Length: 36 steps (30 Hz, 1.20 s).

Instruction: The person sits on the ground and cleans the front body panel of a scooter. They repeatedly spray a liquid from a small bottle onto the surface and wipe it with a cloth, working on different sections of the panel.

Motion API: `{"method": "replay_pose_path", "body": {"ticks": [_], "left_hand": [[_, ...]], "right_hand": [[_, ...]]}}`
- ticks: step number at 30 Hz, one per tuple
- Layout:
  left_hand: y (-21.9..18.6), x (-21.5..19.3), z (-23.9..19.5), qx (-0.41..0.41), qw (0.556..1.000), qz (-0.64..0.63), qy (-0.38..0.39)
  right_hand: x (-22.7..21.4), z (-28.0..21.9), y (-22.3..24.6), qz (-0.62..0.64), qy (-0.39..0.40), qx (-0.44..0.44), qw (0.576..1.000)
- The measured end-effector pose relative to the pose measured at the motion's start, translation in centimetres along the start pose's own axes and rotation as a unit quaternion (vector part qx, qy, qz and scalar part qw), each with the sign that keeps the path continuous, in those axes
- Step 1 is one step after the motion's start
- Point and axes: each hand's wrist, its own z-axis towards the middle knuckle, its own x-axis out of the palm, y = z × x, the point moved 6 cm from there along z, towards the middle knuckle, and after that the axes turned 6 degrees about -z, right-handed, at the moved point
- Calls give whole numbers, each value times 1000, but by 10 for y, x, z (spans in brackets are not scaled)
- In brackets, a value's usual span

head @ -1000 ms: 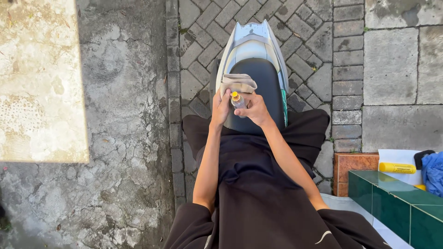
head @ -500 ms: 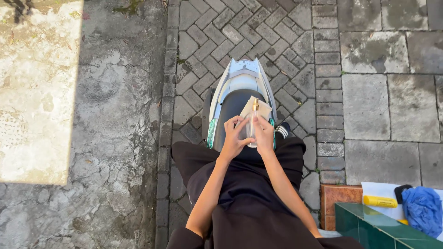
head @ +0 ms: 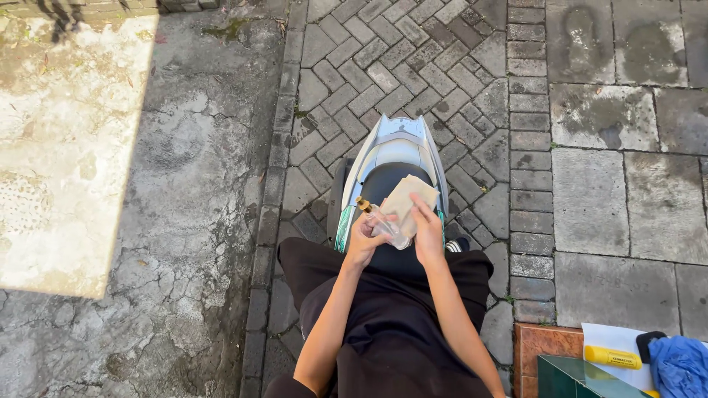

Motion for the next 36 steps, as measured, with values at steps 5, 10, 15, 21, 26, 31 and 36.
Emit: {"method": "replay_pose_path", "body": {"ticks": [5,10,15,21,26,31,36], "left_hand": [[-9,0,22,41,988,-144,45],[-3,-8,50,31,990,-136,-25],[21,-17,75,-54,989,115,-79],[3,17,69,-51,970,203,-124],[11,-4,65,-35,993,60,-98],[3,-6,62,-82,996,-5,-29],[-19,6,52,-100,960,-258,50]], "right_hand": [[1,-16,64,6,-83,-28,996],[-56,15,71,-17,-195,-85,977],[-67,72,97,94,-207,-150,962],[26,136,107,-546,-45,-385,743],[46,115,96,-575,-16,-341,743],[19,97,93,-541,3,-312,781],[-22,56,73,-520,-50,-246,816]]}}
